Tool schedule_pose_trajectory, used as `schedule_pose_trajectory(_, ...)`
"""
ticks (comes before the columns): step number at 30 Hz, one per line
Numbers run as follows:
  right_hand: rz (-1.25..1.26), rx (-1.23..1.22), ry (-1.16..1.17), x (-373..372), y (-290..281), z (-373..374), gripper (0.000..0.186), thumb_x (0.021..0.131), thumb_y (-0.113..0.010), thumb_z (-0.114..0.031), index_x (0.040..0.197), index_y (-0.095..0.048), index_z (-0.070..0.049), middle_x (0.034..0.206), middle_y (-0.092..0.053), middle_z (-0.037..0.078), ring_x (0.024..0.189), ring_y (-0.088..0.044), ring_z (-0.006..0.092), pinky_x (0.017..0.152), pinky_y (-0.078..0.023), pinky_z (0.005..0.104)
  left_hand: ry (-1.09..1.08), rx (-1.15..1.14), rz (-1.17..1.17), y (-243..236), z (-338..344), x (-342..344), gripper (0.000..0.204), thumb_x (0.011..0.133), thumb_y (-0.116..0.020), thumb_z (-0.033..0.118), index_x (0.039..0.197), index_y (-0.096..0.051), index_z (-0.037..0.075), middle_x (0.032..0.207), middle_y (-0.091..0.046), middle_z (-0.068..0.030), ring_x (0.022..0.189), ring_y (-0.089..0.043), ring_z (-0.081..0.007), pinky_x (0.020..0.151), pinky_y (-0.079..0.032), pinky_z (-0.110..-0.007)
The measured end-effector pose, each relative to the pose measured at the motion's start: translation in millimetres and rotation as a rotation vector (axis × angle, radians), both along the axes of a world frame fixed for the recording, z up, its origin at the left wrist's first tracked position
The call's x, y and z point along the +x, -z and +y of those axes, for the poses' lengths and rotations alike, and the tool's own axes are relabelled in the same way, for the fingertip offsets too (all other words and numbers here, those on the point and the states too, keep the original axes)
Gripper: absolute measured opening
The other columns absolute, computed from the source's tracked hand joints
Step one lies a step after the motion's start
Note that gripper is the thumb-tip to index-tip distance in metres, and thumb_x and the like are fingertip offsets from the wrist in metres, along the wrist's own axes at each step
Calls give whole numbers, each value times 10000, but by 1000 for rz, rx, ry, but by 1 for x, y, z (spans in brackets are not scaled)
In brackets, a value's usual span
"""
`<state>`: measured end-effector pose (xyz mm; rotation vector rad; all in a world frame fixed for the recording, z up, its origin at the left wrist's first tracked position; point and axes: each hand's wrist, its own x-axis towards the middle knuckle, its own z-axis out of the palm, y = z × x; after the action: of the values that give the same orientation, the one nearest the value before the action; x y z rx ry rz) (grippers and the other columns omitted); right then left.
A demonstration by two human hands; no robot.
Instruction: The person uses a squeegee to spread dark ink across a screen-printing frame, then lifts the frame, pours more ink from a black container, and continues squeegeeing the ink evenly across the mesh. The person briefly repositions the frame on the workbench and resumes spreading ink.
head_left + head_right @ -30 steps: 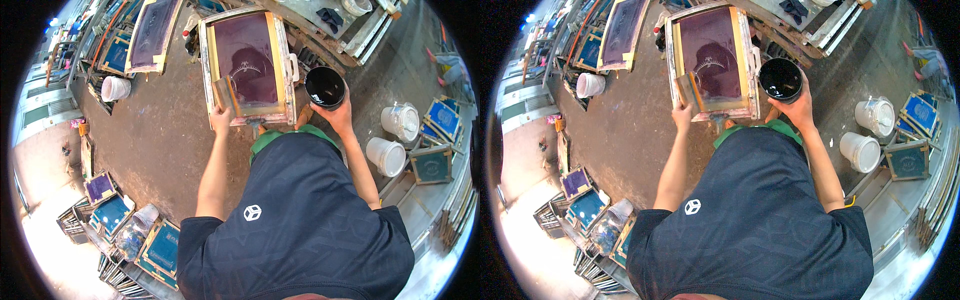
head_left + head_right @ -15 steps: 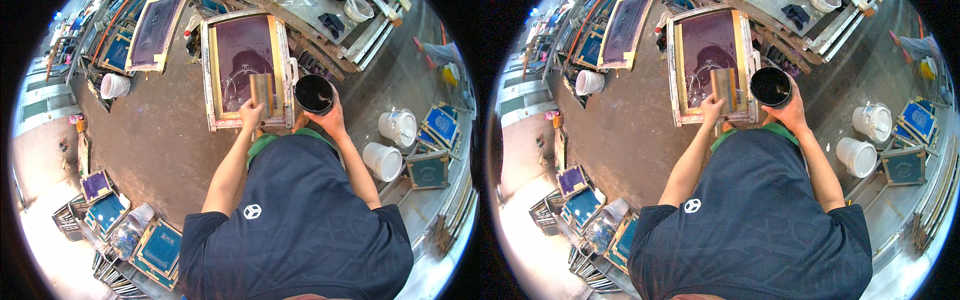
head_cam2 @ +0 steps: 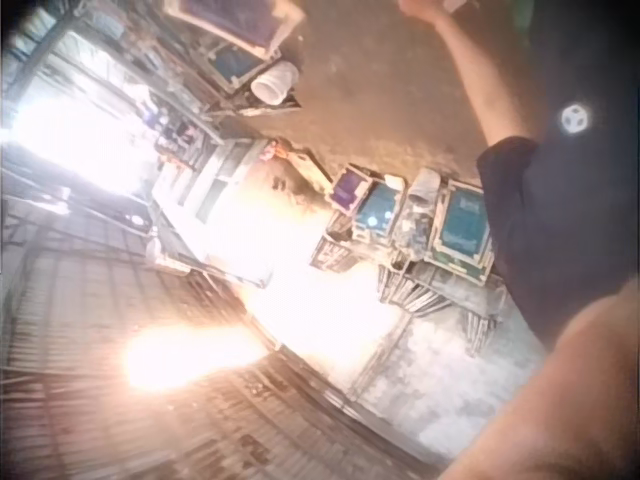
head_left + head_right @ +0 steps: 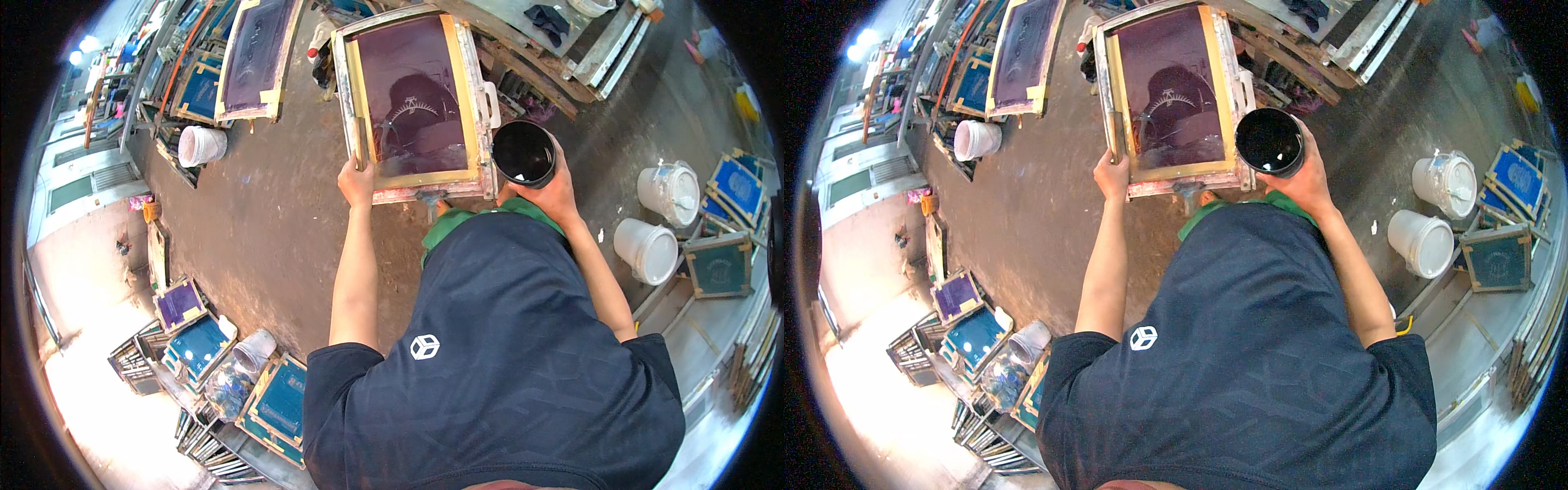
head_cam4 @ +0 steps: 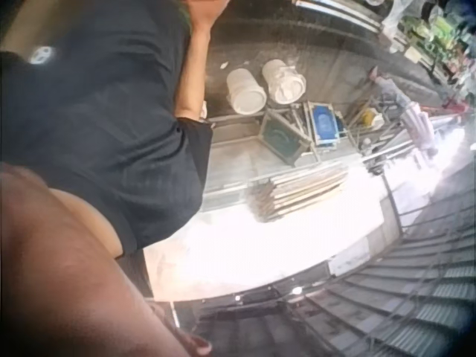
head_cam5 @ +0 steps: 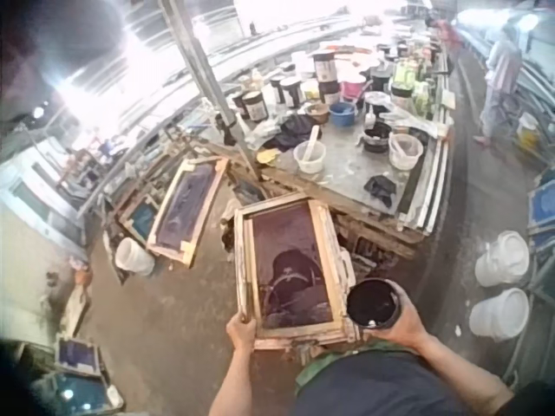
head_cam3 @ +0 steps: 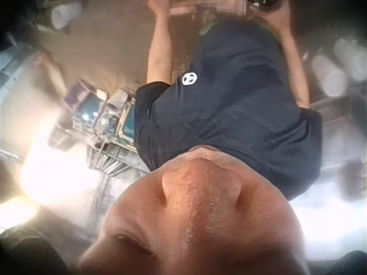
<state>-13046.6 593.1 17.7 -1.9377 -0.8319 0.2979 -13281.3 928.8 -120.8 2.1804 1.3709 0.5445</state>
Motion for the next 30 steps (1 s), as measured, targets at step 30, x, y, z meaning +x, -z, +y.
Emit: schedule_pose_trajectory(30, -159, -166, -170, 5, 49, -2, 1102, 589, -948, -257, 1498, -353, -75, 1475, -449, 163, 1399, -424, 341, 1169, -352, 439, -109, -415, -574, -1, -27, 1, 248, 865, -754, 91, 1074, -716, -37, 906, -739, -33, 775, -651, -87, 720, -518, -262)
